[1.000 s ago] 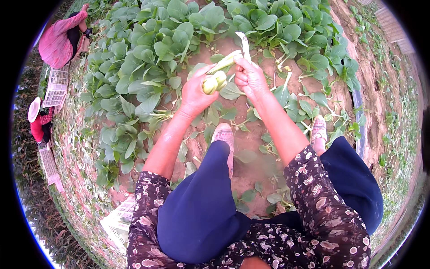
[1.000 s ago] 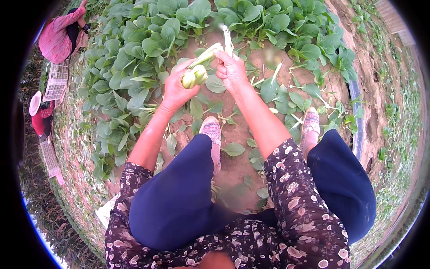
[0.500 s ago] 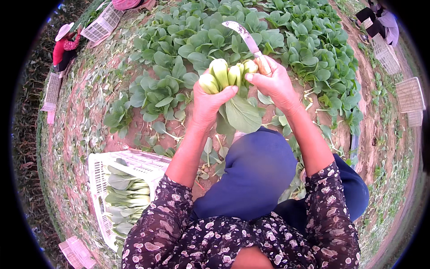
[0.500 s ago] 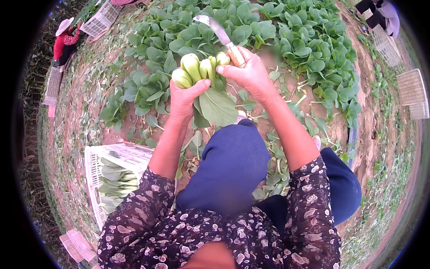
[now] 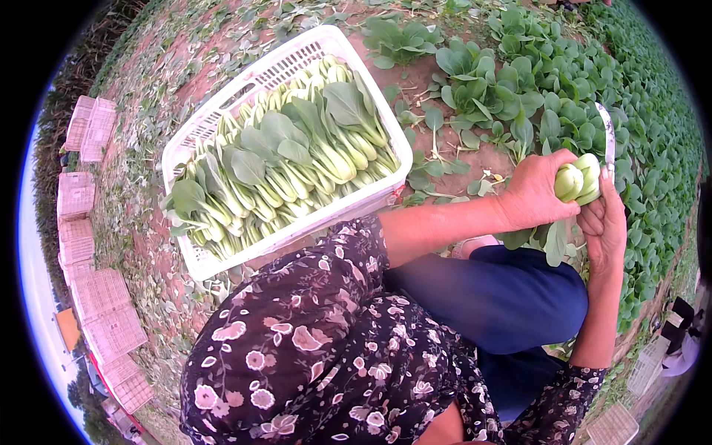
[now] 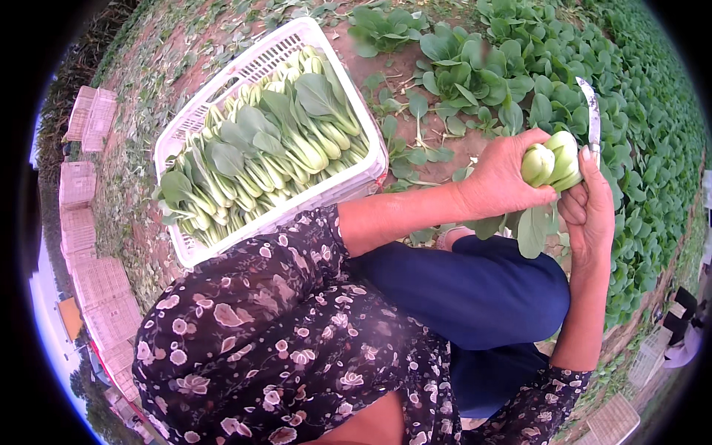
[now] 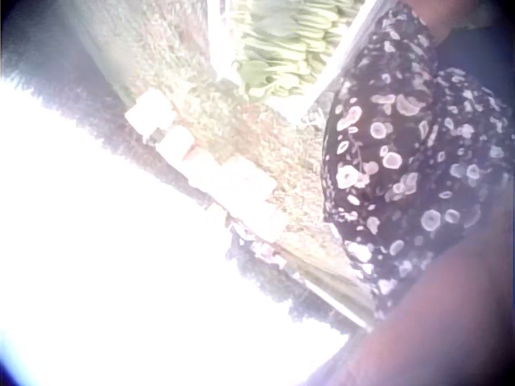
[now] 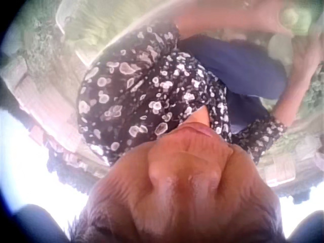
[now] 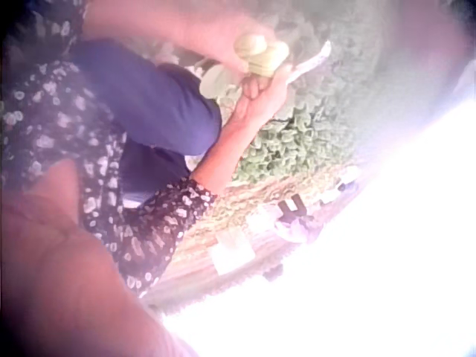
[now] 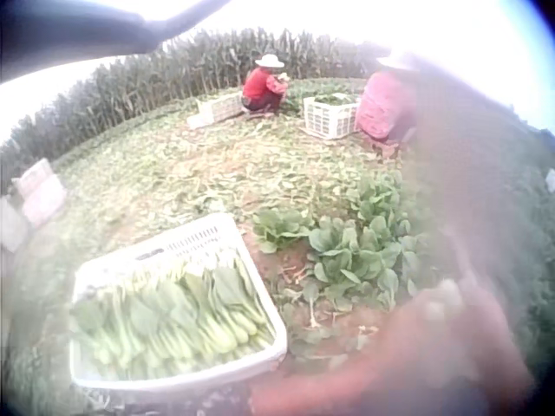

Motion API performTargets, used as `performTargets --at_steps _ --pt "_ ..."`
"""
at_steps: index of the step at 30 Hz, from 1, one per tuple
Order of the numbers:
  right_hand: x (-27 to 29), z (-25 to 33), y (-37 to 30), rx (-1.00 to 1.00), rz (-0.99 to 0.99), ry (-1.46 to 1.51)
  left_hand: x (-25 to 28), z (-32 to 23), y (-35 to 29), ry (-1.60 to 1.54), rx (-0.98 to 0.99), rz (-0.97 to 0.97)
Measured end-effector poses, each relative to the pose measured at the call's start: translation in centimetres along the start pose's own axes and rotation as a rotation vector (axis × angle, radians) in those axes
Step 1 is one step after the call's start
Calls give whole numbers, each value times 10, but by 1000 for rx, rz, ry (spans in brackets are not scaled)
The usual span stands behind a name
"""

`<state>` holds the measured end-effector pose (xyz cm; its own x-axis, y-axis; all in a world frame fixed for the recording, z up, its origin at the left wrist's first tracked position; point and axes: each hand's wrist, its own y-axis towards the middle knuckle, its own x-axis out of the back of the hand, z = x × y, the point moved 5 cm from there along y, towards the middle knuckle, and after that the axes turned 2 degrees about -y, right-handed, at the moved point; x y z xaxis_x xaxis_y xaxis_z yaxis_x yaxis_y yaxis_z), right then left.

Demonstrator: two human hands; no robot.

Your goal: The person harvests leafy green vegetables from a field using a knife. They cut the stems of the vegetables, gather them into bunches, and place them into a white plastic crate. The person repeats this process, filling the crate with harvested vegetables.

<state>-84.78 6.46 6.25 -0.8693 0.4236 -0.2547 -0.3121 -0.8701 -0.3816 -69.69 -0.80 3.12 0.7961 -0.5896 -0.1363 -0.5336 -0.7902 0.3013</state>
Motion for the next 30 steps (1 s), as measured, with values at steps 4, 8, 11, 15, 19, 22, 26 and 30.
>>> performTargets --at_steps 4,8,11,15,19,22,26,30 --pt "-25 -13 11 -6 -9 -80 45 -10 -15 251 -111 -15" --pt "-32 -13 36 59 31 -155 76 -23 -33 327 -127 -57" --pt "-48 -21 43 55 16 -319 102 -29 -54 340 -160 -86" --pt "-57 -29 47 18 -11 -466 146 -48 -88 338 -209 -99" --pt "-55 -38 51 15 -16 -550 201 -70 -121 421 -213 -90" --pt "-48 -37 54 22 -33 -599 235 -97 -138 588 -294 -46" --pt "-46 -28 57 40 -8 -634 274 -130 -150 966 -532 -144" --pt "-53 -32 59 52 -71 -666 292 -150 -143 1265 -774 -148"
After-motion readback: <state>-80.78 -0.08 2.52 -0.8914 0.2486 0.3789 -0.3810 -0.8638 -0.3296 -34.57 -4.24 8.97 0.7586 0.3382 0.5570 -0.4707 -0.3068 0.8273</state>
